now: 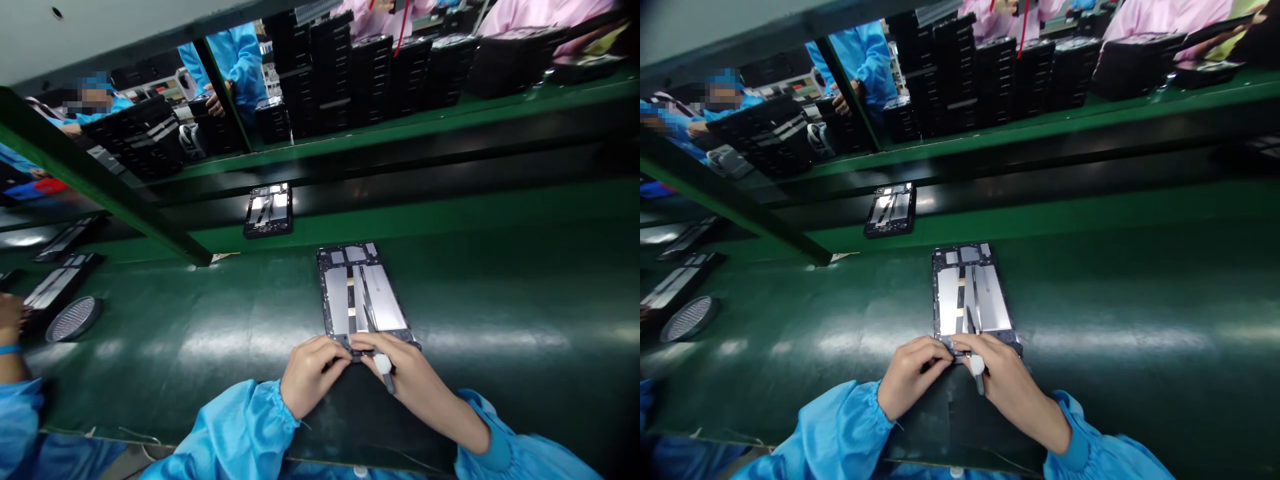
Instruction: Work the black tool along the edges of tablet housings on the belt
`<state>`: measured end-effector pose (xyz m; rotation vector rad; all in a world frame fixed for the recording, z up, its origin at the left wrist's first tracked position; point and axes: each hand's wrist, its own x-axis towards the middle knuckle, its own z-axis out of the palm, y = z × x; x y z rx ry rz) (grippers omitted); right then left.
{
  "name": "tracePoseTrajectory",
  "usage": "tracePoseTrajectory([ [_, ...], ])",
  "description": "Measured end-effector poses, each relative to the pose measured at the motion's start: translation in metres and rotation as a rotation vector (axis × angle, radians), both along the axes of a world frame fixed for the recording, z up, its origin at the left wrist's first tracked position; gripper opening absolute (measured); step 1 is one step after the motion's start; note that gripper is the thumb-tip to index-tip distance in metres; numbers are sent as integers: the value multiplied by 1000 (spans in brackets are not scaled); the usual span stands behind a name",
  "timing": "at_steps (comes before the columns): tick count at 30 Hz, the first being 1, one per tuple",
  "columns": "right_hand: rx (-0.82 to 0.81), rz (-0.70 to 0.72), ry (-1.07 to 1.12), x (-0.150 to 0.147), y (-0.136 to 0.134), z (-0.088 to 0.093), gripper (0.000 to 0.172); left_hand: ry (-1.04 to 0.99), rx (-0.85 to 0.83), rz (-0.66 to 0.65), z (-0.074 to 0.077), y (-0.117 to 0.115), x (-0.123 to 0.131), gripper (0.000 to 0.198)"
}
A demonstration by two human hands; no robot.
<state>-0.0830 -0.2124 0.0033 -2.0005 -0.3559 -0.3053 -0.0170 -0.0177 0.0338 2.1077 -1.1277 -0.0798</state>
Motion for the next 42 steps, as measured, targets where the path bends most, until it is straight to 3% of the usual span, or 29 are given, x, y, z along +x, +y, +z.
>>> tracePoseTrajectory([
  [4,36,1,98,7,6,2,34,136,-25,63,-2,2,1,5],
  [8,59,-42,129,8,9,-1,32,123,22,96,0,4,1,19],
  [13,57,-21,157,7,7,-1,36,52,-9,61,0,6,3,3],
  [21,30,16,124,4,10,2,33,81,89,93,-2,8,0,7],
  [24,33,-11,85,3,14,-2,39,-50,104,67,-2,8,0,4],
  [27,27,-21,38,2,16,-5,45,-407,187,1,-1,12,-1,4],
  [30,18,-36,-12,2,17,-7,42,-635,251,-102,2,20,-1,18],
  [33,1,-44,-21,1,18,-9,43,-654,238,-150,4,26,0,28],
  [42,26,-60,-37,3,17,-11,49,-649,243,-182,4,30,4,25],
])
